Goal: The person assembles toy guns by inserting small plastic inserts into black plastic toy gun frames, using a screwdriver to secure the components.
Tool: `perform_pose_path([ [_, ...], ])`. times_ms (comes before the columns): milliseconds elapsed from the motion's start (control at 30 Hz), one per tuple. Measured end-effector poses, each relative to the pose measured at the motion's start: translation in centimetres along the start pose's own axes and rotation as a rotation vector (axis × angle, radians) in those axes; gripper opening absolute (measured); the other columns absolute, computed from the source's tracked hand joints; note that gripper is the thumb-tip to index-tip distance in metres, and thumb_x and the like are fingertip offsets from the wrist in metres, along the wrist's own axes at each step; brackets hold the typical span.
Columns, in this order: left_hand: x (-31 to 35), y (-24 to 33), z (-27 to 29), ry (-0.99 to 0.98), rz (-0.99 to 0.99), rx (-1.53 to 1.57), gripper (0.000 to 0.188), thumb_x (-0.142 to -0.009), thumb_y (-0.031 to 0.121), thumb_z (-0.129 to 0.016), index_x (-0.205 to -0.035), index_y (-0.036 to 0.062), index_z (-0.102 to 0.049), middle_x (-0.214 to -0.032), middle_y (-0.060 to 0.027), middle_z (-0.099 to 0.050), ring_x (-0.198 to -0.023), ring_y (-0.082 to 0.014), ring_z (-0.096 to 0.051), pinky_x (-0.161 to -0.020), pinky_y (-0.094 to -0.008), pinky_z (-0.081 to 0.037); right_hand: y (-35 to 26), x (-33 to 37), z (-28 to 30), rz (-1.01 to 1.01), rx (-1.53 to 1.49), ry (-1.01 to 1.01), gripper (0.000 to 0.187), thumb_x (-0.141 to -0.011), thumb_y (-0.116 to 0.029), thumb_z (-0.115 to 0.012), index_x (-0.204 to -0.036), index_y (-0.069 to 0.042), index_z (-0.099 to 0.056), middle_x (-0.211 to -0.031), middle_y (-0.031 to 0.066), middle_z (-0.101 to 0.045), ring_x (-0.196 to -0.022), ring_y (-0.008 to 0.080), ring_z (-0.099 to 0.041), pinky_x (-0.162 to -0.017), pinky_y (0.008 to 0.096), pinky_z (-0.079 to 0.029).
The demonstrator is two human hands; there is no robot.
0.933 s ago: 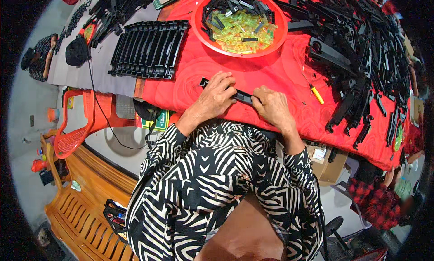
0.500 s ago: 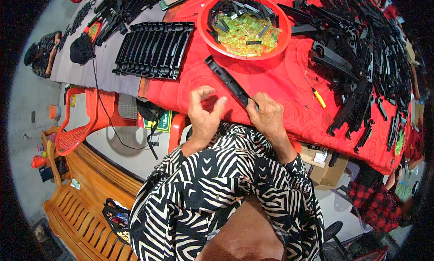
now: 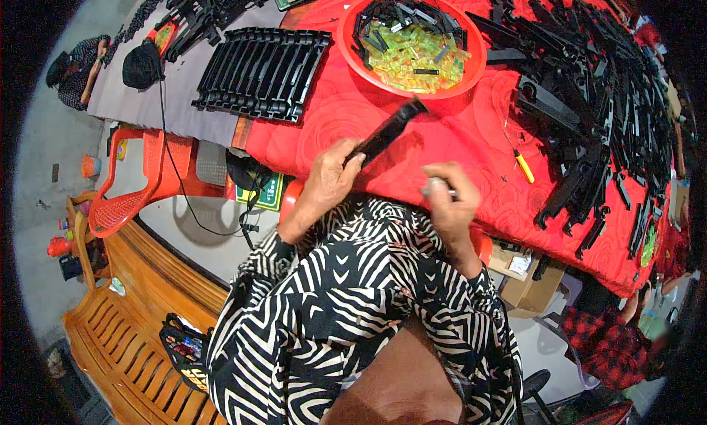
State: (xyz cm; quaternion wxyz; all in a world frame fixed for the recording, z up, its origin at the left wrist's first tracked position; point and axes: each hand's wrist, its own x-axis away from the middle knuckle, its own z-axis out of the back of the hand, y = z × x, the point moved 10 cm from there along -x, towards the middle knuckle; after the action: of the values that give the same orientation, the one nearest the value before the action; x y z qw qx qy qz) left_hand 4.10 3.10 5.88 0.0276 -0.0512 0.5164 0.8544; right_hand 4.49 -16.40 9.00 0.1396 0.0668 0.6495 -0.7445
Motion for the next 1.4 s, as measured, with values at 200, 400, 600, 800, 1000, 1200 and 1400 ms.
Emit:
perform_pose_path([
  [200,-3.1,-0.1,-3.4,-0.299,-0.214,-0.343,0.014,-0.077,0.008,-0.057,-0.088,-0.0008,-0.059,-0.08,-0.0183,-0.05,-0.085,-0.0357,-0.049,-0.08,-0.0442,-0.038,1.1,-0.5,4.1,-0.18,-0.026,0.161,0.014,-0.085,-0.007,-0.051,-0.083,0.0,-0.063,-0.067,-0.0012,-0.054,-0.057,0.0048,-0.046,-0.051,0.0194,-0.037],
  [400,-5.1,-0.3,-5.0,-0.301,-0.254,-0.495,0.017,-0.075,0.006,-0.059,-0.091,0.0006,-0.058,-0.08,-0.0161,-0.05,-0.084,-0.0337,-0.05,-0.077,-0.0421,-0.039,5.0,-0.4,3.3,-0.289,-0.062,0.162,0.015,-0.087,-0.009,-0.053,-0.082,0.0,-0.063,-0.064,-0.0019,-0.054,-0.055,0.0037,-0.045,-0.049,0.0202,-0.035],
  [600,-5.7,0.3,-4.5,-0.23,-0.273,-0.512,0.016,-0.072,0.009,-0.064,-0.084,0.002,-0.058,-0.081,-0.0134,-0.054,-0.08,-0.0314,-0.053,-0.077,-0.0414,-0.04,6.3,-1.3,2.7,-0.326,-0.133,0.147,0.015,-0.087,-0.008,-0.052,-0.081,0.0,-0.063,-0.063,-0.0013,-0.055,-0.053,0.004,-0.045,-0.048,0.0205,-0.035],
  [800,-7.1,-1.2,-4.7,-0.275,-0.151,-0.403,0.012,-0.07,0.011,-0.066,-0.073,0.0012,-0.06,-0.072,-0.0128,-0.056,-0.077,-0.03,-0.055,-0.071,-0.0391,-0.041,6.7,-3.0,2.0,-0.333,-0.152,0.131,0.016,-0.087,-0.008,-0.051,-0.081,0.0,-0.063,-0.06,-0.0016,-0.054,-0.052,0.0041,-0.045,-0.047,0.0203,-0.036],
  [1000,-8.0,-2.7,-5.2,-0.349,-0.011,-0.341,0.013,-0.068,0.011,-0.068,-0.07,0.0021,-0.058,-0.068,-0.0138,-0.056,-0.07,-0.0314,-0.055,-0.062,-0.0408,-0.041,6.5,-4.9,1.6,-0.252,-0.116,0.143,0.011,-0.084,-0.008,-0.054,-0.085,-0.001,-0.063,-0.065,0.0009,-0.055,-0.051,0.0087,-0.048,-0.047,0.0229,-0.038],
  [1200,-8.3,-4.3,-5.5,-0.377,0.138,-0.307,0.022,-0.062,0.02,-0.073,-0.065,0.0059,-0.057,-0.067,-0.0136,-0.058,-0.07,-0.0338,-0.057,-0.061,-0.0441,-0.043,3.9,-5.4,-2.7,0.11,0.687,-0.181,0.017,-0.075,-0.006,-0.057,-0.09,-0.008,-0.064,-0.073,0.0113,-0.059,-0.058,0.0291,-0.058,-0.051,0.0387,-0.047],
  [1400,-8.5,-2.9,-5.4,-0.311,0.081,-0.397,0.024,-0.062,0.021,-0.073,-0.063,0.0058,-0.056,-0.065,-0.0129,-0.058,-0.071,-0.0329,-0.057,-0.061,-0.0436,-0.042,5.9,-4.1,-4.1,0.092,0.75,-0.324,0.028,-0.073,-0.01,-0.053,-0.101,-0.01,-0.06,-0.075,0.0124,-0.059,-0.055,0.0323,-0.059,-0.049,0.0435,-0.049],
])
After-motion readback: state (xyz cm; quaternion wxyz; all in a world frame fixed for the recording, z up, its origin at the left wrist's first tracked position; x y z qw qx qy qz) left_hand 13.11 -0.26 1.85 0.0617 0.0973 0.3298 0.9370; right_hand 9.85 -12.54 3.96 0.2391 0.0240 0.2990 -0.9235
